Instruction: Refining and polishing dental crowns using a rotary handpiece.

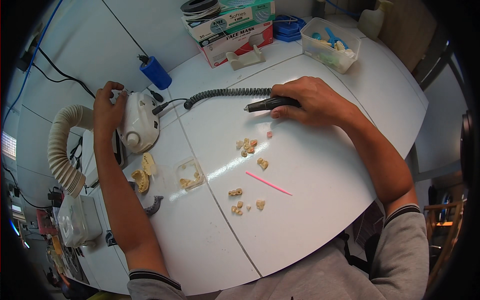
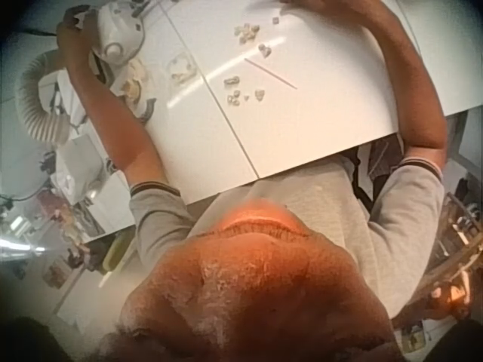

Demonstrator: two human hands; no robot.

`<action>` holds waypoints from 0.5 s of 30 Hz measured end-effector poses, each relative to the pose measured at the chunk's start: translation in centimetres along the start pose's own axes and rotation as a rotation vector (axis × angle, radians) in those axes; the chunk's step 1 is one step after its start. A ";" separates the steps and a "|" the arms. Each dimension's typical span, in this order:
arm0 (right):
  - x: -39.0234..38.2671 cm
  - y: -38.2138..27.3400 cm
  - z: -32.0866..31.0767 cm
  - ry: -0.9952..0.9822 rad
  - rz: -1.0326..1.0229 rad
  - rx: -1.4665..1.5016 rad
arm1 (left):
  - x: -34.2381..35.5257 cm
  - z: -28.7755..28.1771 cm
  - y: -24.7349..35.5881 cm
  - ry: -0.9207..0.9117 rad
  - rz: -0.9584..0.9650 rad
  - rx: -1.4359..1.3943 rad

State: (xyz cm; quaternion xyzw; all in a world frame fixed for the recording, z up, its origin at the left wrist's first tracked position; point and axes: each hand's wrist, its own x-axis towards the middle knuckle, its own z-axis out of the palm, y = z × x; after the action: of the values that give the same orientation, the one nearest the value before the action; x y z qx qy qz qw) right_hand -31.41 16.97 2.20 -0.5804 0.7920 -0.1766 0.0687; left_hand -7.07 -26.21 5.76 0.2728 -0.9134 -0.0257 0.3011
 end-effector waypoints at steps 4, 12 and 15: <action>0.0 0.1 0.0 -0.003 -0.003 -0.002 | 0.0 -0.3 0.6 -0.048 0.005 0.011; 0.0 0.0 0.0 0.001 0.000 0.000 | 0.2 0.5 -0.1 0.001 0.036 0.017; 0.1 -0.1 0.0 0.004 -0.003 0.003 | 0.3 0.6 -0.8 0.009 0.029 0.015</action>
State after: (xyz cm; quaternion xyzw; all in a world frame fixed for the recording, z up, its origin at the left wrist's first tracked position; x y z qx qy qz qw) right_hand -31.33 16.89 2.24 -0.5812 0.7909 -0.1789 0.0676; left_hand -7.26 -27.12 5.27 0.2621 -0.9161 -0.0133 0.3032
